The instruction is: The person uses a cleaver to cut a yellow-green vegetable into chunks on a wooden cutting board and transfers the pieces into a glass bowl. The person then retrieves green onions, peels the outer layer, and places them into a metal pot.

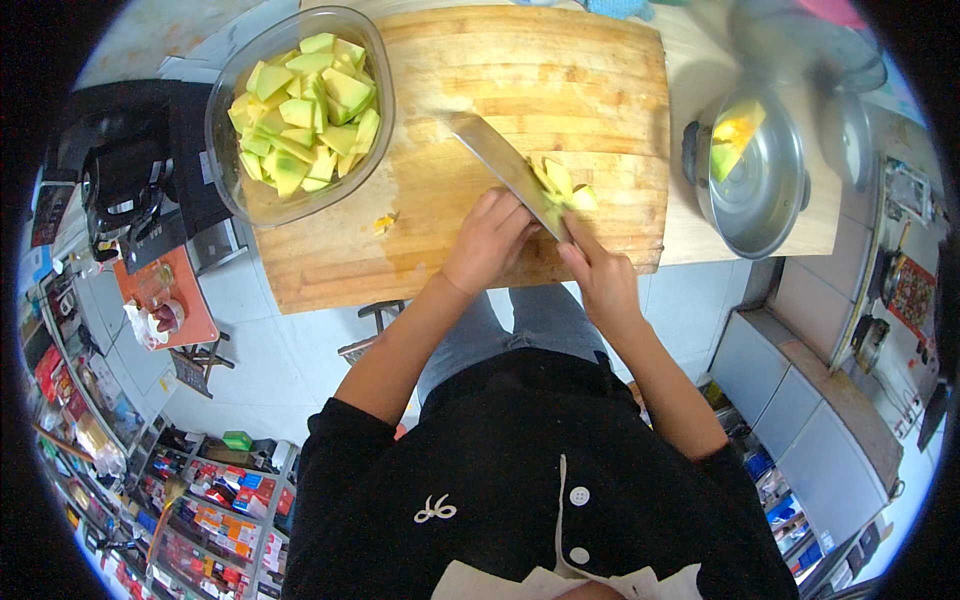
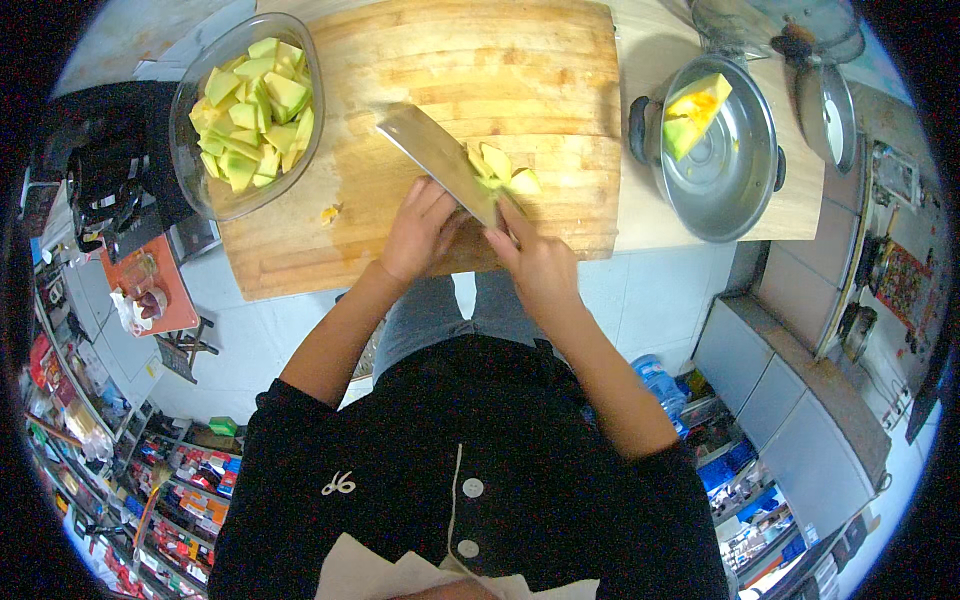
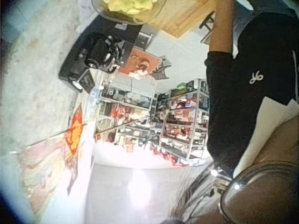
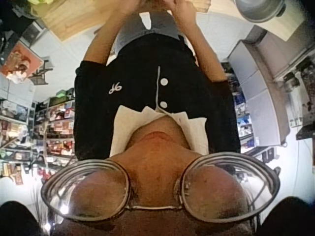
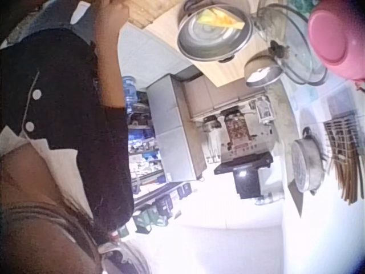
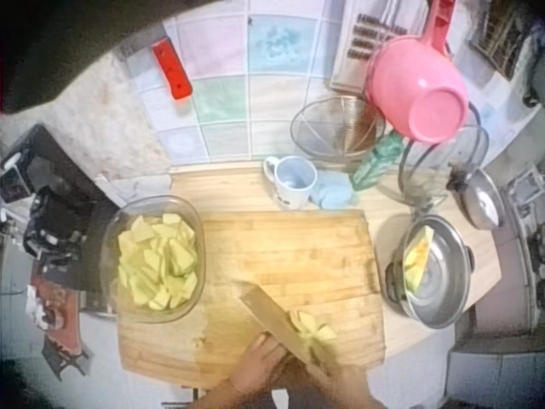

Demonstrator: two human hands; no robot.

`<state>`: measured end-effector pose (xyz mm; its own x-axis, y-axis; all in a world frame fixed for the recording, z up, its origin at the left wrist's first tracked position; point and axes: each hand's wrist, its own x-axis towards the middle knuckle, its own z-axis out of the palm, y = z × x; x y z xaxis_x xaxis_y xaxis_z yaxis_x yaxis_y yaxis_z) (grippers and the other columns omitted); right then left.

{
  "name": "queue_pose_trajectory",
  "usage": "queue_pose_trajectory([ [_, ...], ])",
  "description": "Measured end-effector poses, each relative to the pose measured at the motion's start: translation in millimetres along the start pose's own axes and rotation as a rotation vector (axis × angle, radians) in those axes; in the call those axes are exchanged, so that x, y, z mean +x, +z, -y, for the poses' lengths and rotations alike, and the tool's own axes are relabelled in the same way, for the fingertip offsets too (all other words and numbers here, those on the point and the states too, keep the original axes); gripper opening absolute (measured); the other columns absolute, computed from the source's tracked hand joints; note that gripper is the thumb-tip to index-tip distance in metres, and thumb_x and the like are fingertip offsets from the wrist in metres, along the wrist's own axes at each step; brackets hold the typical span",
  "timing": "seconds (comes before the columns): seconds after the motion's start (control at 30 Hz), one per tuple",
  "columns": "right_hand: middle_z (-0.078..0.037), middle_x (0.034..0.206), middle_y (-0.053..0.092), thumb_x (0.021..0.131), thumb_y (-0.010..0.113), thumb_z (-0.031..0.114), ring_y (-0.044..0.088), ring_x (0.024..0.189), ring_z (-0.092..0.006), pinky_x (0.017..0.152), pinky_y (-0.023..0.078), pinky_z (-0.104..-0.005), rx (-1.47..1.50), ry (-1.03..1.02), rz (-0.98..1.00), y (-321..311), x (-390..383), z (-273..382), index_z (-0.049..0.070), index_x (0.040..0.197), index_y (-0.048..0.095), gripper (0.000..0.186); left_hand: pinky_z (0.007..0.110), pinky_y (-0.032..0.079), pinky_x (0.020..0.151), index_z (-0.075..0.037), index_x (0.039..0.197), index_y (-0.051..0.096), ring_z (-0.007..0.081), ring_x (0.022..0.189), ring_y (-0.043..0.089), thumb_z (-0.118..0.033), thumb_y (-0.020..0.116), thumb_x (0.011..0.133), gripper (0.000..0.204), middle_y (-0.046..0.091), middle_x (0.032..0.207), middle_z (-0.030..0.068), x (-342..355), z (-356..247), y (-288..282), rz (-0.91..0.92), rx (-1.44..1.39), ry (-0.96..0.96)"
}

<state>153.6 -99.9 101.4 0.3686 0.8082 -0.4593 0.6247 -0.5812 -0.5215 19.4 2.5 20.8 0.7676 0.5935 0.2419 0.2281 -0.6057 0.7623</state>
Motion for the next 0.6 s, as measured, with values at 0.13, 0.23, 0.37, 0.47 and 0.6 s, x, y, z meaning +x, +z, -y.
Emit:
queue_pose_trajectory([
  [0.13, -0.024, 0.077, 0.061, 0.091, 0.052, 0.025, 0.061, 0.064, -0.0333, 0.06, 0.047, -0.0357, 0.151, -0.05, -0.033, 1.2, -0.7, 2.0, 0.003, 0.122, 0.053, 0.038, 0.038, 0.044, 0.083, -0.004, 0.095, 0.057, 0.0316, 0.096, 0.051, -0.004, 0.064, 0.067, 0.029, 0.055, 0.1, 0.0125, -2.6, 3.0, -3.8, 0.02, 0.028, 0.026],
  [0.23, -0.022, 0.071, 0.061, 0.089, 0.053, 0.029, 0.061, 0.06, -0.0359, 0.056, 0.048, -0.0401, 0.141, 0.009, 0.025, -15.2, -47.8, 1.7, 0.005, 0.121, 0.053, 0.04, 0.039, 0.044, 0.081, -0.004, 0.094, 0.057, 0.0312, 0.092, 0.051, -0.004, 0.063, 0.068, 0.027, 0.055, 0.098, 0.012, -6.7, 5.2, -4.4, -0.008, 0.077, 0.066],
  [0.37, -0.022, 0.067, 0.061, 0.088, 0.054, 0.03, 0.061, 0.059, -0.038, 0.053, 0.047, -0.0431, 0.091, 0.077, 0.039, -15.4, -56.0, -3.2, 0.007, 0.122, 0.053, 0.041, 0.039, 0.044, 0.079, -0.004, 0.094, 0.057, 0.0306, 0.091, 0.051, -0.005, 0.063, 0.069, 0.026, 0.055, 0.095, 0.0111, -4.5, 8.2, -1.1, -0.022, 0.001, 0.085],
  [0.47, -0.022, 0.067, 0.06, 0.088, 0.054, 0.031, 0.061, 0.06, -0.0385, 0.053, 0.047, -0.044, 0.048, -0.024, -0.088, 8.2, -15.5, -5.9, 0.009, 0.123, 0.053, 0.041, 0.038, 0.044, 0.078, -0.004, 0.094, 0.057, 0.0303, 0.09, 0.052, -0.006, 0.063, 0.069, 0.026, 0.055, 0.094, 0.0108, -2.0, 7.0, -0.4, -0.04, -0.007, 0.09],
  [0.6, -0.022, 0.067, 0.061, 0.089, 0.053, 0.032, 0.061, 0.061, -0.038, 0.054, 0.047, -0.0429, 0.169, 0.042, -0.056, 17.5, -7.4, -0.9, 0.01, 0.122, 0.054, 0.04, 0.037, 0.045, 0.076, -0.004, 0.094, 0.057, 0.0298, 0.086, 0.051, -0.006, 0.063, 0.07, 0.024, 0.055, 0.093, 0.0104, -2.3, 4.8, -3.9, -0.023, -0.024, 0.081],
])
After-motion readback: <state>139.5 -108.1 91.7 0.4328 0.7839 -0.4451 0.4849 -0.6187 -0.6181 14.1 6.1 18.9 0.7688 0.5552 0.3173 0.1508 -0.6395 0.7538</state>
